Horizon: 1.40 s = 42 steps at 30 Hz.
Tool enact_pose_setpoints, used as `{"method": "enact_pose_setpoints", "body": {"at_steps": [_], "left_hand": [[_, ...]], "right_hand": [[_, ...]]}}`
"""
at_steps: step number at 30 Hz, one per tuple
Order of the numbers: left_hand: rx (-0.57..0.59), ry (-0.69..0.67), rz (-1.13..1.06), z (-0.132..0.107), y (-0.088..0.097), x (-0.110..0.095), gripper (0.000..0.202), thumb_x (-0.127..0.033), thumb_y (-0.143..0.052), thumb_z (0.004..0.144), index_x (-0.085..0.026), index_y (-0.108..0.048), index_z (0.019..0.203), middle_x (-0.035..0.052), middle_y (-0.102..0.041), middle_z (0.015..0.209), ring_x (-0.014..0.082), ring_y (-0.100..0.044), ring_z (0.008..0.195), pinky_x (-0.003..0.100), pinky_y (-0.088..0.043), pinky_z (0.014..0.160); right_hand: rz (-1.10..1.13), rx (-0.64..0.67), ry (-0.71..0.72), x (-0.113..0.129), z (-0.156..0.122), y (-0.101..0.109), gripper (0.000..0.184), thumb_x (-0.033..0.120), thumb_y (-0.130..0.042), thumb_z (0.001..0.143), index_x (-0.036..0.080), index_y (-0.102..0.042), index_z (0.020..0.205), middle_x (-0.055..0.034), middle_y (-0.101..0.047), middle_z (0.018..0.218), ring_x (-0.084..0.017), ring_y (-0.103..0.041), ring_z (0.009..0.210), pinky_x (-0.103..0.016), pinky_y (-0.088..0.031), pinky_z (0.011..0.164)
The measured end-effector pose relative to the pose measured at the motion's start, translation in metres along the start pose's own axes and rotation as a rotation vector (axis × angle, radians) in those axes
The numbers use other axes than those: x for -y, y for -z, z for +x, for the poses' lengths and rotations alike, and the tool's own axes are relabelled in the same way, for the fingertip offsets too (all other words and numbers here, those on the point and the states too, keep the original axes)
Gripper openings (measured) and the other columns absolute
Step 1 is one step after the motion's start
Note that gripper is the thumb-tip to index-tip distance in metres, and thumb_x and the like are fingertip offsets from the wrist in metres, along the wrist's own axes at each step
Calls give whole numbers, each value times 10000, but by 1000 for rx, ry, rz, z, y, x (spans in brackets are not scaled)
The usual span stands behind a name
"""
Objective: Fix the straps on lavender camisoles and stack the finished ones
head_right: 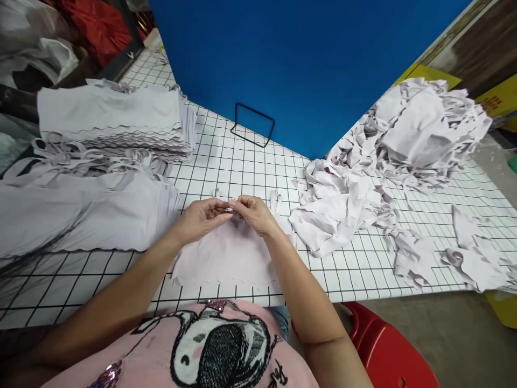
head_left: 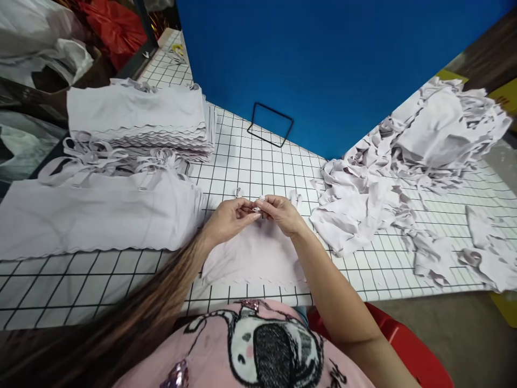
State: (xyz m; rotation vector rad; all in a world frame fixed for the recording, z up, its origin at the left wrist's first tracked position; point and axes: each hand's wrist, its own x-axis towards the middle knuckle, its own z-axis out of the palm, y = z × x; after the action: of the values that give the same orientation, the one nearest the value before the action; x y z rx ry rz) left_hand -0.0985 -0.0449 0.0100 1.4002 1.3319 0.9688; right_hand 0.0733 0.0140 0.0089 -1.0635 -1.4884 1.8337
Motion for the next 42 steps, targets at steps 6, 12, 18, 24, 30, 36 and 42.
{"method": "enact_pose_setpoints", "body": {"at_steps": [6, 12, 18, 24, 30, 36, 42], "left_hand": [[29, 89, -95, 0, 0, 4, 296, -431, -649, 816, -140, -698, 790, 62, -718, 784, 174, -669, 750, 298, -542, 737], [139, 167, -163, 1, 3, 6, 288, -436, -658, 824, -154, -712, 824, 70, -744, 796, 143, -646, 678, 277, -534, 671], [121, 198, -142, 2, 5, 8, 312, -450, -628, 826, -158, -731, 859, 91, -761, 847, 168, -670, 715, 289, -538, 662], [106, 126, 8, 1, 5, -1, 241, -350, -574, 825, -163, -722, 790, 52, -735, 744, 184, -690, 739, 288, -541, 708], [94, 86, 152, 0, 10, -1, 229, -319, -535, 835, -163, -683, 756, 39, -701, 706, 170, -650, 687, 268, -494, 662], [139, -52, 453, -3, 10, -7, 111, -291, -647, 750, -194, -693, 776, 35, -694, 820, 205, -619, 822, 295, -463, 744], [189, 6, 596, -2, 5, -4, 111, -301, -681, 729, -205, -652, 682, 0, -646, 693, 196, -585, 780, 286, -388, 714]], "right_hand": [[26, -47, -46, 1, 1, -8, 402, 542, -712, 745, 172, -570, 673, 30, -517, 641, -83, -395, 574, -242, -304, 547], [33, -159, 5, -2, 7, -2, 375, 508, -709, 760, 183, -544, 674, 1, -581, 756, -105, -492, 689, -220, -334, 567], [-419, -346, 173, -1, 4, 6, 287, 458, -588, 877, 180, -653, 897, -51, -630, 907, -142, -518, 723, -292, -443, 697], [-781, 27, 515, 16, -10, -2, 291, 353, -501, 966, 234, -637, 1194, -100, -640, 1156, -223, -539, 1019, -379, -451, 884], [-862, 136, 427, 16, -10, 3, 221, 323, -524, 961, 196, -689, 1037, -76, -690, 953, -211, -504, 887, -359, -420, 817], [-778, 75, 358, 8, -19, 12, 150, 301, -565, 919, 196, -661, 870, -52, -660, 854, -202, -503, 872, -332, -407, 778], [-655, 79, 214, -8, -28, 9, 146, 308, -586, 894, 189, -667, 876, -38, -610, 785, -173, -517, 789, -291, -406, 690]]}}
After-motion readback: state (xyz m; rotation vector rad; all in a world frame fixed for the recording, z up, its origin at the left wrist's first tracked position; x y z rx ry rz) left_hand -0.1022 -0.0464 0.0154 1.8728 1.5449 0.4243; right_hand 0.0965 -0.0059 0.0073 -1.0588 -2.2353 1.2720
